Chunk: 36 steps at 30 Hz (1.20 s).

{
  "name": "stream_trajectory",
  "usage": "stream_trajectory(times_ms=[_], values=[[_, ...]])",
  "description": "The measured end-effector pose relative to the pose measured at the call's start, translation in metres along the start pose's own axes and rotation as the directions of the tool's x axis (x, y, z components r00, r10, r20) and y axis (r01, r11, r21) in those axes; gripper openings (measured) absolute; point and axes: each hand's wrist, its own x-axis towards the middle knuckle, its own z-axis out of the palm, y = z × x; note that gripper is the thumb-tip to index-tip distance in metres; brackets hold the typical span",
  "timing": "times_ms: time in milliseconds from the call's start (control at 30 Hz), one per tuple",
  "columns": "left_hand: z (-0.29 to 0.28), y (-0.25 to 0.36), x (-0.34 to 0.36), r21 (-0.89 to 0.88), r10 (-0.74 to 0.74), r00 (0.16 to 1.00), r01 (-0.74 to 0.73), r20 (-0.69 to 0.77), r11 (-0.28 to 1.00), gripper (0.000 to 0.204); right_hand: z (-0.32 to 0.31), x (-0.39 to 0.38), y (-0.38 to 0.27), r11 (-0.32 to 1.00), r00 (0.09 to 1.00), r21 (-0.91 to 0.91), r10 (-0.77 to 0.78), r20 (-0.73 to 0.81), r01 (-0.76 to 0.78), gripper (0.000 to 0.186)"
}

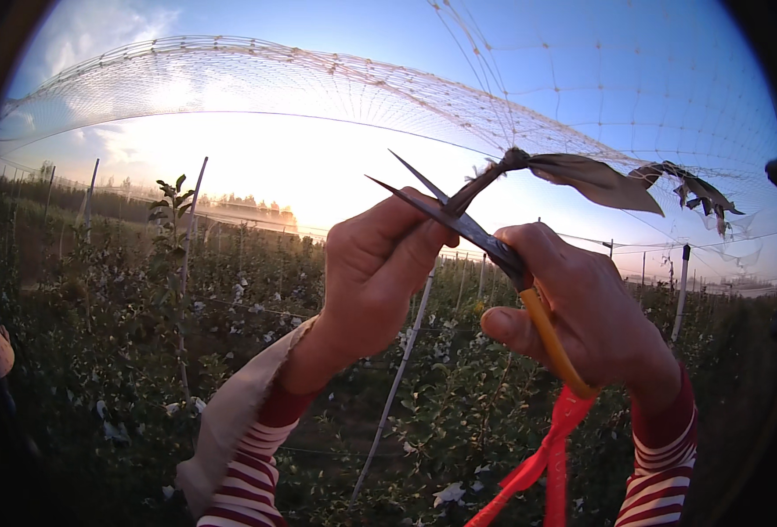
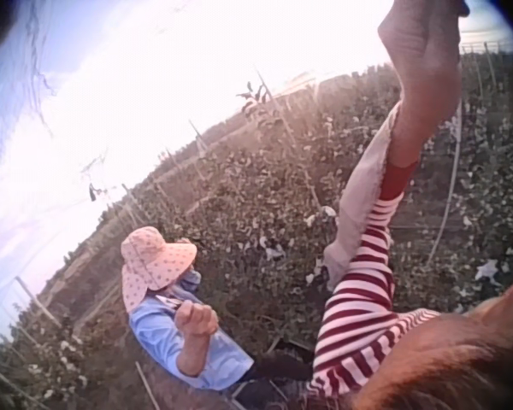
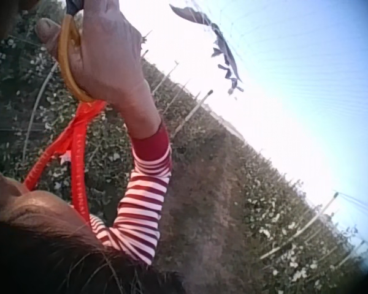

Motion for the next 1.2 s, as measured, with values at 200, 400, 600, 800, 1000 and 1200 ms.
stream_trajectory(times_ms=[200,400,600,800,1000,1200], values=[[0.001,0.003,-0.001,-0.018,-0.019,0.999,0.018,-0.029,1.0,0.013,0.003,0.003,-0.009,0.995,0.996,-0.06,0.088,0.035,-0.086,0.056],[-0.006,0.001,-0.006,-0.089,-0.091,0.996,0.091,0.007,0.992,0.013,0.007,0.003,-0.007,0.993,0.991,0.037,0.113,0.068,-0.116,0.054],[0.0,-0.001,-0.011,-0.177,-0.131,0.991,0.133,0.021,0.975,0.012,0.004,0.011,-0.01,0.98,1.0,-0.2,-0.009,0.001,0.009,0.053],[0.004,-0.009,-0.018,-0.175,-0.258,0.966,0.253,-0.001,0.951,0.012,0.0,0.008,-0.019,0.986,0.989,-0.154,0.077,0.126,-0.057,0.052],[-0.038,-0.013,-0.034,0.235,-0.221,0.972,0.233,-0.077,0.944,0.011,0.037,-0.037,0.012,0.853,0.709,-0.129,0.497,0.501,-0.506,0.058],[-0.04,0.022,-0.035,0.566,0.087,0.995,-0.045,-0.048,0.823,0.005,0.145,-0.206,0.046,0.648,0.075,-0.076,0.202,0.977,-0.758,0.038]])
